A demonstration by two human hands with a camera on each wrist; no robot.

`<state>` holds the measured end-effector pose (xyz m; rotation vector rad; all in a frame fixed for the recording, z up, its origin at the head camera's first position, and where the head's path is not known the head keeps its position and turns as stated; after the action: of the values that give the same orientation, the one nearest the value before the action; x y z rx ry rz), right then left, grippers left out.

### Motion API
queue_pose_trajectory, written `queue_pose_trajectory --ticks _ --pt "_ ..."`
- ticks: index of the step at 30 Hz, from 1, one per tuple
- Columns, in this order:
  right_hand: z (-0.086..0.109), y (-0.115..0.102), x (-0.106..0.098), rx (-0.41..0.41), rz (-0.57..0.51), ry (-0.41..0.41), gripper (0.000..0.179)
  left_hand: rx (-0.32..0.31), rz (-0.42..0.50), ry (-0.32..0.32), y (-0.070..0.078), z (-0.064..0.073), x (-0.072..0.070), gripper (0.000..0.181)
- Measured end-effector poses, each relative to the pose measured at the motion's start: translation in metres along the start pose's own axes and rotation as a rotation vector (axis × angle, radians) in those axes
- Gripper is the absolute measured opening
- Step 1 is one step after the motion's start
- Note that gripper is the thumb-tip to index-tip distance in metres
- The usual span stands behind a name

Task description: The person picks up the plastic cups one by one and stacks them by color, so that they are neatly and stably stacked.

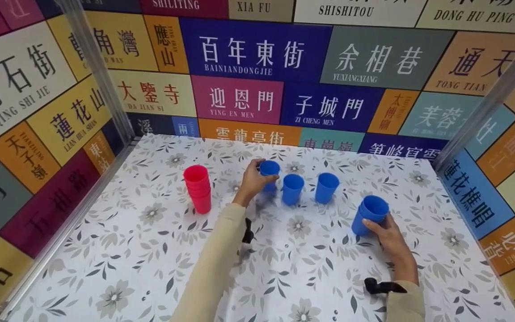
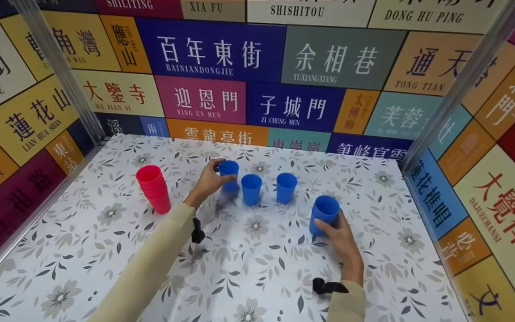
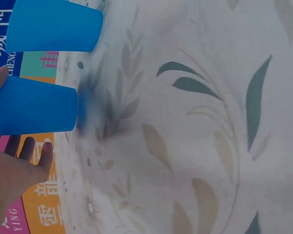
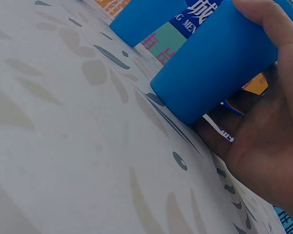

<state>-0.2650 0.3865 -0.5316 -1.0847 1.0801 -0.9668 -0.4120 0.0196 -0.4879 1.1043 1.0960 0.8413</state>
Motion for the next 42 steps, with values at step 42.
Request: queue_pose_trajectory --ticks 42 --pt "0.0 0.001 0.0 0.003 0.004 -0.009 0.087 0.234 0.062 -0.255 0.149 0.034 0.084 0.073"
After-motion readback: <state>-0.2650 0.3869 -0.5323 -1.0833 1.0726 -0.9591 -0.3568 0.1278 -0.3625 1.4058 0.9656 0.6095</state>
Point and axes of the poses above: each hand's wrist, its own z-axis away from the middle knuckle, its own x-axis out of the palm, y = z × x, the point moved 4 cm from there along -z, towards the middle knuckle, and after that the axes turned 13 degrees about -y, right-handed, at the moved point
